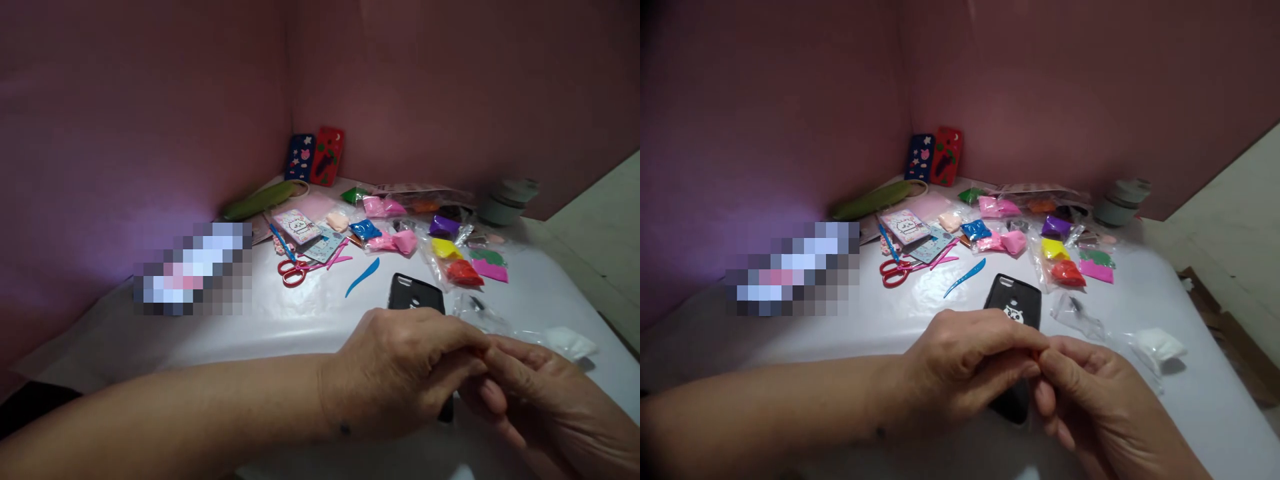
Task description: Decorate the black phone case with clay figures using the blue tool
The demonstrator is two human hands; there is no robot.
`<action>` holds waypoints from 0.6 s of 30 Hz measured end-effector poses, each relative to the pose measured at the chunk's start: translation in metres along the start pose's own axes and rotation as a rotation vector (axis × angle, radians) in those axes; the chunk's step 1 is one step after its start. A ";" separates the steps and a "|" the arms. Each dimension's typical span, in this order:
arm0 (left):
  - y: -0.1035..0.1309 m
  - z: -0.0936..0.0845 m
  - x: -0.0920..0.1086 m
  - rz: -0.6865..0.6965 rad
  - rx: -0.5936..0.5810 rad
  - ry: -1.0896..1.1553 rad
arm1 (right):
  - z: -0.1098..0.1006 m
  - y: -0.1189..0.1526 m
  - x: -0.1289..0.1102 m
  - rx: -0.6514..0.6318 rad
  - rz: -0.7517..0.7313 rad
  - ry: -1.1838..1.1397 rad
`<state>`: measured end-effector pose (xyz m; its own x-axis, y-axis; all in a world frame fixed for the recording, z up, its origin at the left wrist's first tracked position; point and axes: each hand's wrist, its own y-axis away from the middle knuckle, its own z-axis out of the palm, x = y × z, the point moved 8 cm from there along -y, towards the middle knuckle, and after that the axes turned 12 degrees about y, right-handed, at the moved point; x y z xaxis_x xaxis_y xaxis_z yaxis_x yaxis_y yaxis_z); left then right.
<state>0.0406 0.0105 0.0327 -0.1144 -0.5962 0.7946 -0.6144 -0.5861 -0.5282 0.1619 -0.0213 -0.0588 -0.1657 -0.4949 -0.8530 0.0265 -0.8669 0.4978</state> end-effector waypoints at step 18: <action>-0.002 -0.008 0.002 -0.018 0.074 -0.005 | -0.004 0.003 -0.004 0.047 -0.033 0.054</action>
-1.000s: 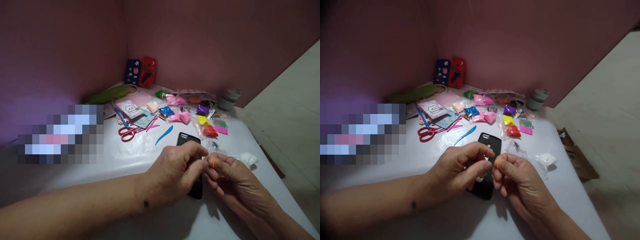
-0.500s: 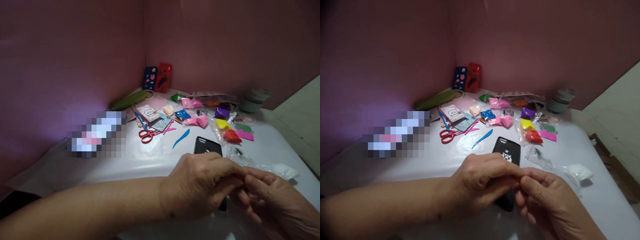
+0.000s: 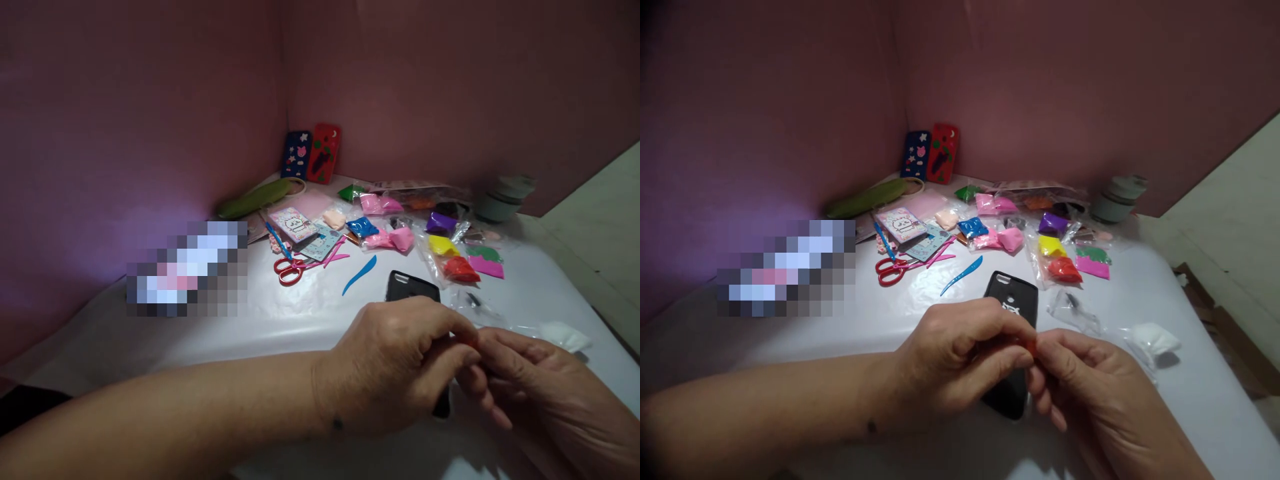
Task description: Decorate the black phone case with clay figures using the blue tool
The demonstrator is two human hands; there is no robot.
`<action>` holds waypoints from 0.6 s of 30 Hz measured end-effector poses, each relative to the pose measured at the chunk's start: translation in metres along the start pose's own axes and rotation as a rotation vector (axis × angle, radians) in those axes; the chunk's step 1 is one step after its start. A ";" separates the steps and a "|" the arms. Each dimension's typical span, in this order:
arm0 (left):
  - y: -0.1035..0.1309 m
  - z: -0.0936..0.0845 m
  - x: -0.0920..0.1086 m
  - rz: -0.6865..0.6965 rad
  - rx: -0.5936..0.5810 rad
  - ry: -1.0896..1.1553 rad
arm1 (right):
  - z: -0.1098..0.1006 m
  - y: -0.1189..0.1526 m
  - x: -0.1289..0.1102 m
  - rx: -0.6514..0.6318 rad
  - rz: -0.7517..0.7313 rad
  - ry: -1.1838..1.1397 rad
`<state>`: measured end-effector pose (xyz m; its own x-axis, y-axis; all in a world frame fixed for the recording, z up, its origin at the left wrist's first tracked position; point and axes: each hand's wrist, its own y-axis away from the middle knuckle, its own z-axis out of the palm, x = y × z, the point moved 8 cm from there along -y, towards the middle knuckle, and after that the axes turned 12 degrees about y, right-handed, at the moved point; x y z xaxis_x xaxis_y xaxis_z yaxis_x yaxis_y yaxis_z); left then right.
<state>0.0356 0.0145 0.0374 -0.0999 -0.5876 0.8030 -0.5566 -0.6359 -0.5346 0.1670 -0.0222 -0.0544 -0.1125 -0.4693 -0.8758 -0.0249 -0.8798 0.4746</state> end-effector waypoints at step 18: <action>-0.005 -0.005 -0.019 -0.257 0.042 0.115 | 0.006 0.004 -0.018 0.057 -0.096 0.165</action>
<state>0.0362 0.0308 0.0259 -0.0539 -0.3457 0.9368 -0.5417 -0.7780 -0.3183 0.1625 -0.0166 -0.0361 0.0575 -0.3940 -0.9173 -0.0841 -0.9175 0.3888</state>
